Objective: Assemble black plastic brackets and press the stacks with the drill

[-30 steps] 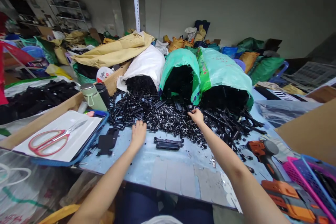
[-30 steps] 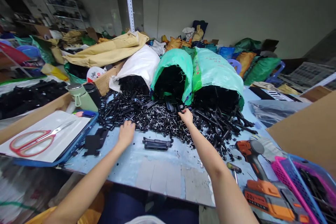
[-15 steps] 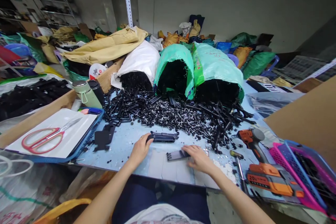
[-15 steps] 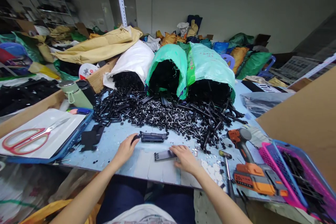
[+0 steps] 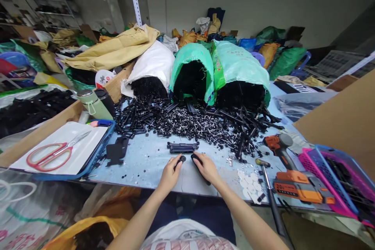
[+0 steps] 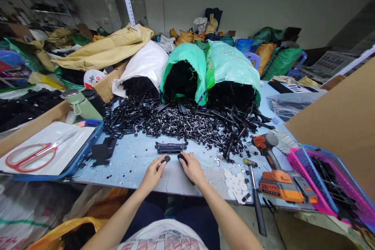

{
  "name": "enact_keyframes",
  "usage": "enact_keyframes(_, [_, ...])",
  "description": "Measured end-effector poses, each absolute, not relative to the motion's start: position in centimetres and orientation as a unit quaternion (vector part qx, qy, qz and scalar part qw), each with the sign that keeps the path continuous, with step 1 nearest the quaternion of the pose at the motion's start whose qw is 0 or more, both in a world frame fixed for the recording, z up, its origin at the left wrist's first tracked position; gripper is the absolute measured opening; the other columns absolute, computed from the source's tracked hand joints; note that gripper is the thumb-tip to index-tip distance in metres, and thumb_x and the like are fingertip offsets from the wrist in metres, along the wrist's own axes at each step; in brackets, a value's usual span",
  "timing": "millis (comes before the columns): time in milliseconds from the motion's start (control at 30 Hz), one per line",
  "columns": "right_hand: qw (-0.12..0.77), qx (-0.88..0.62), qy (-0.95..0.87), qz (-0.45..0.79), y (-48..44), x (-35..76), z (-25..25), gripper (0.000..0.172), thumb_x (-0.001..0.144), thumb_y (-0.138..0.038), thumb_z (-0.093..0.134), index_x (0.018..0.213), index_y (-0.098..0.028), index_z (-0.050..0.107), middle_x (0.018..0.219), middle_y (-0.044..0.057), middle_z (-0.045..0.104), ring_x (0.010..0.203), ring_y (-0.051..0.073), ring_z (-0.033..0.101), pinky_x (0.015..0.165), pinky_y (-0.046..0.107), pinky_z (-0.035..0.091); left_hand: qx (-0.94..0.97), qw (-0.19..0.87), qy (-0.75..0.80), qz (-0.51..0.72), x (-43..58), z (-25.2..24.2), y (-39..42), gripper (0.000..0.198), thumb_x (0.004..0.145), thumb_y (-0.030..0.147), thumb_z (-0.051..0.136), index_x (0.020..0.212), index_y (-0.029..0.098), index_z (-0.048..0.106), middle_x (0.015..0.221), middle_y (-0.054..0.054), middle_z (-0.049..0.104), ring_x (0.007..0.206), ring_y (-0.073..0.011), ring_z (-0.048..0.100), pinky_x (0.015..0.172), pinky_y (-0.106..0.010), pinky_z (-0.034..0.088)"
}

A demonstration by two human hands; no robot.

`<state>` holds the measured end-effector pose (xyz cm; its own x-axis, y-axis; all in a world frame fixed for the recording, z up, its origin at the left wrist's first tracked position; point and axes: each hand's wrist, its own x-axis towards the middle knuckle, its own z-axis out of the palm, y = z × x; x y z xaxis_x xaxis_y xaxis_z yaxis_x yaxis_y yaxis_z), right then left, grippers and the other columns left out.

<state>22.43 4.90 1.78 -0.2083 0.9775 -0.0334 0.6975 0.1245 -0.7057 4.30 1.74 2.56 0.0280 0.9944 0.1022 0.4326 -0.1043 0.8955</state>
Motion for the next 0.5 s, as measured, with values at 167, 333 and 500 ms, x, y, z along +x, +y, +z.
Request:
enact_keyframes(167, [0.397,-0.472,-0.521,0.590,4.0,21.3,3.0,0.049,0.085,-0.050,0.034,0.126,-0.024,0.042,0.077,0.004,0.057,0.056,0.014,0.054,0.051,0.029,0.049,0.605,0.401,0.540,0.427,6.6,3.6,1.4,0.038,0.083,0.035,0.041,0.117,0.020,0.051,0.088,-0.005,0.059,0.078,-0.0156,0.057,0.073,-0.031,0.046])
enact_keyframes(333, [0.403,-0.382,-0.636,0.536,4.0,22.1,3.7,0.039,0.084,-0.041,0.044,0.121,-0.030,0.049,0.092,0.003,0.048,0.068,0.012,0.054,0.053,0.026,0.051,0.634,0.362,0.535,0.425,6.8,5.0,1.5,0.035,0.083,0.031,0.043,0.114,0.020,0.054,0.088,-0.006,0.058,0.086,-0.0170,0.053,0.081,-0.032,0.043])
enact_keyframes(500, [0.449,-0.365,-0.645,0.500,3.4,21.4,4.3,0.038,0.087,-0.036,0.040,0.124,-0.032,0.044,0.098,0.004,0.046,0.069,0.011,0.053,0.052,0.025,0.052,0.599,0.324,0.551,0.482,7.6,5.9,0.8,0.035,0.087,0.030,0.037,0.118,0.020,0.050,0.093,-0.007,0.056,0.087,-0.0158,0.053,0.080,-0.031,0.043])
